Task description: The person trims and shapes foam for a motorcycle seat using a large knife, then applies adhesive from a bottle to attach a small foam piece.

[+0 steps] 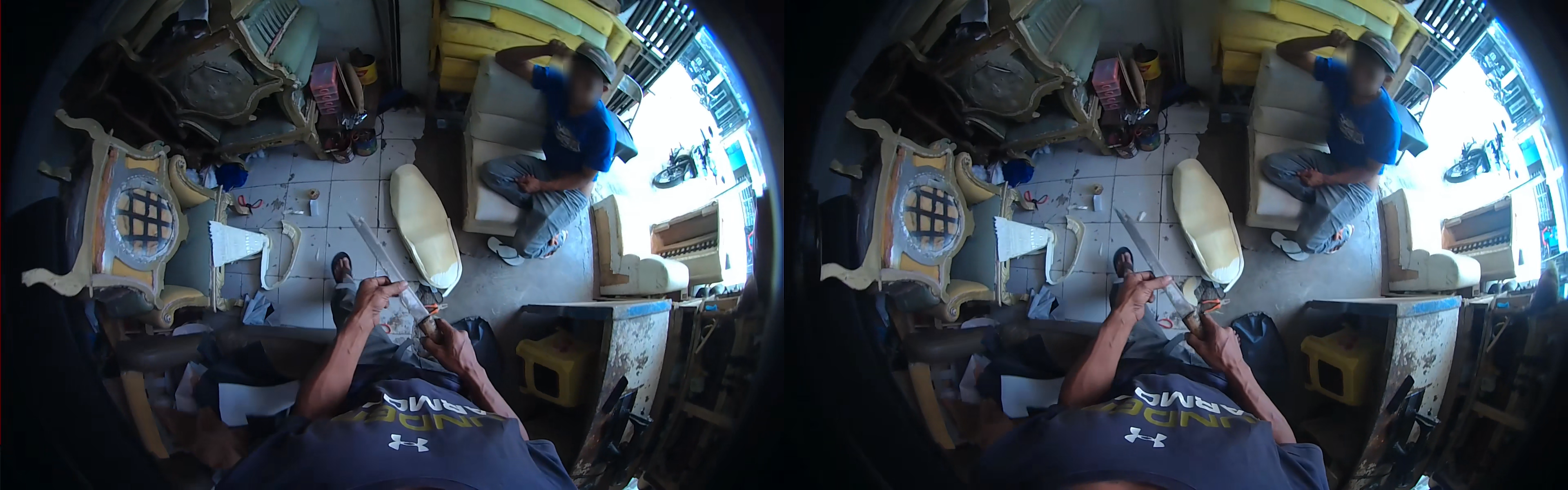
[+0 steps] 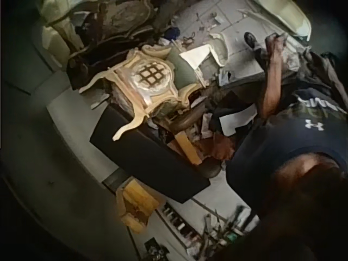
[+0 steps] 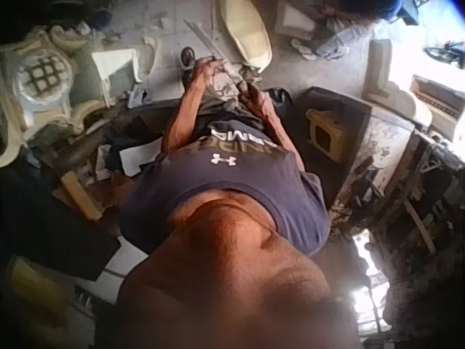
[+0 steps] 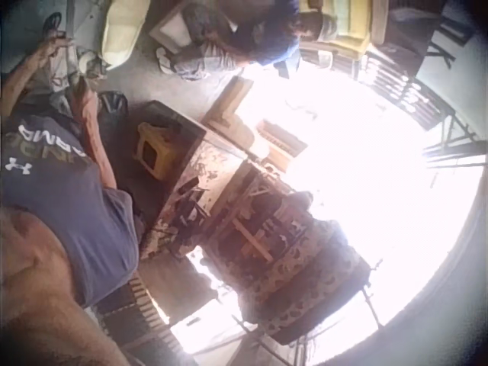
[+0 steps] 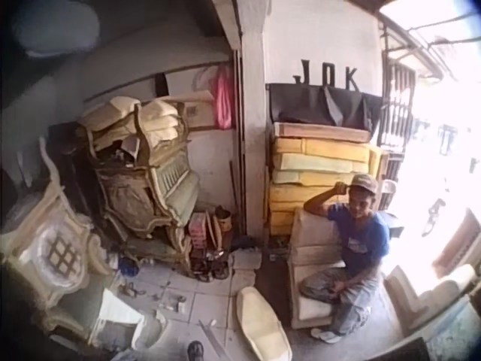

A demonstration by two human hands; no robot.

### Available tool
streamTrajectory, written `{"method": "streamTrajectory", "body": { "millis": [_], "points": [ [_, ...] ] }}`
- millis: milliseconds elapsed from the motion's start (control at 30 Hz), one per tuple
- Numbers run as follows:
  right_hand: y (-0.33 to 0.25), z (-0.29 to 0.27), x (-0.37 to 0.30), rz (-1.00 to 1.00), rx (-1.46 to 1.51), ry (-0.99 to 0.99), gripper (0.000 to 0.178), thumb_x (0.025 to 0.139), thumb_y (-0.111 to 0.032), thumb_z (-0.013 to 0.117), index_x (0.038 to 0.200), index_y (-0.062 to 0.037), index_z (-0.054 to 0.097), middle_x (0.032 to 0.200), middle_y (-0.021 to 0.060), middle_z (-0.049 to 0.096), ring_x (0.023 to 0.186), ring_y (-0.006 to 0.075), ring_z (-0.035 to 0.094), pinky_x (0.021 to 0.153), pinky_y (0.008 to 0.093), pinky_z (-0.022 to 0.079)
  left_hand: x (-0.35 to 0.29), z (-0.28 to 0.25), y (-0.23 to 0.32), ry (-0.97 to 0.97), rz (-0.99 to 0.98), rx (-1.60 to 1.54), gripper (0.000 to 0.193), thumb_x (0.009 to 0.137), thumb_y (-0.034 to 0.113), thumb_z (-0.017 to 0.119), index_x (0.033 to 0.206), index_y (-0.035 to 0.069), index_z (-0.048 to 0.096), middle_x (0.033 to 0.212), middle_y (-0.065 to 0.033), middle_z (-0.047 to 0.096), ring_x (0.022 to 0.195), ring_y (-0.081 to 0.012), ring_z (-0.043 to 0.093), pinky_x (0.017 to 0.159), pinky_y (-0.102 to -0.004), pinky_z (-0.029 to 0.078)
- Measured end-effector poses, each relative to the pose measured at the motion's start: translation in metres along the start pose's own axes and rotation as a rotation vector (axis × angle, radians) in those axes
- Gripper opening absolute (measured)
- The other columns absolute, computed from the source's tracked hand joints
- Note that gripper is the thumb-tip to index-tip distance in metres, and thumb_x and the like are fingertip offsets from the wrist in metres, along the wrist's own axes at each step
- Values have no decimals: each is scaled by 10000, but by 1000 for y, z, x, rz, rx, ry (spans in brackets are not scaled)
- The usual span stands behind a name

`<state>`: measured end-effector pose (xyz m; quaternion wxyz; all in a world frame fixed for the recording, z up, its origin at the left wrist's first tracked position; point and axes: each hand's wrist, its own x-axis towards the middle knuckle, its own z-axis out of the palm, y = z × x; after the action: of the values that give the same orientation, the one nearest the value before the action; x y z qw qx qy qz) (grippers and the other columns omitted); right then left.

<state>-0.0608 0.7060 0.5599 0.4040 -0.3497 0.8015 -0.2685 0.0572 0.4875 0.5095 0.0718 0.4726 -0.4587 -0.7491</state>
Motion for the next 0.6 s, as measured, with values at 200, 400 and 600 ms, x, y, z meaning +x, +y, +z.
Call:
{"method": "streamTrajectory", "body": {
  "millis": [200,400,600],
  "points": [
    [-87,44,130,93,43,-48,402,887,-383,711,1087,-43,633,865,234,717,833,443,717,715,525,535,146,-143,90,57,-17,115,228,765,203,878,869,39,759,737,-15,717,542,-98,563,497,-262,387],
    [-202,88,162,386,183,-128,512,868,-405,718,1259,-83,643,950,238,729,939,435,718,826,502,549,244,-268,180,90,-218,163,221,774,206,880,859,71,727,701,31,599,548,-63,474,495,-230,337],
    [-230,128,198,582,325,-26,503,863,-395,702,1272,-109,647,969,256,733,922,462,714,824,522,556,318,-297,200,227,-104,294,376,936,425,738,911,50,712,686,49,552,559,-62,444,535,-253,366]
  ]
}}
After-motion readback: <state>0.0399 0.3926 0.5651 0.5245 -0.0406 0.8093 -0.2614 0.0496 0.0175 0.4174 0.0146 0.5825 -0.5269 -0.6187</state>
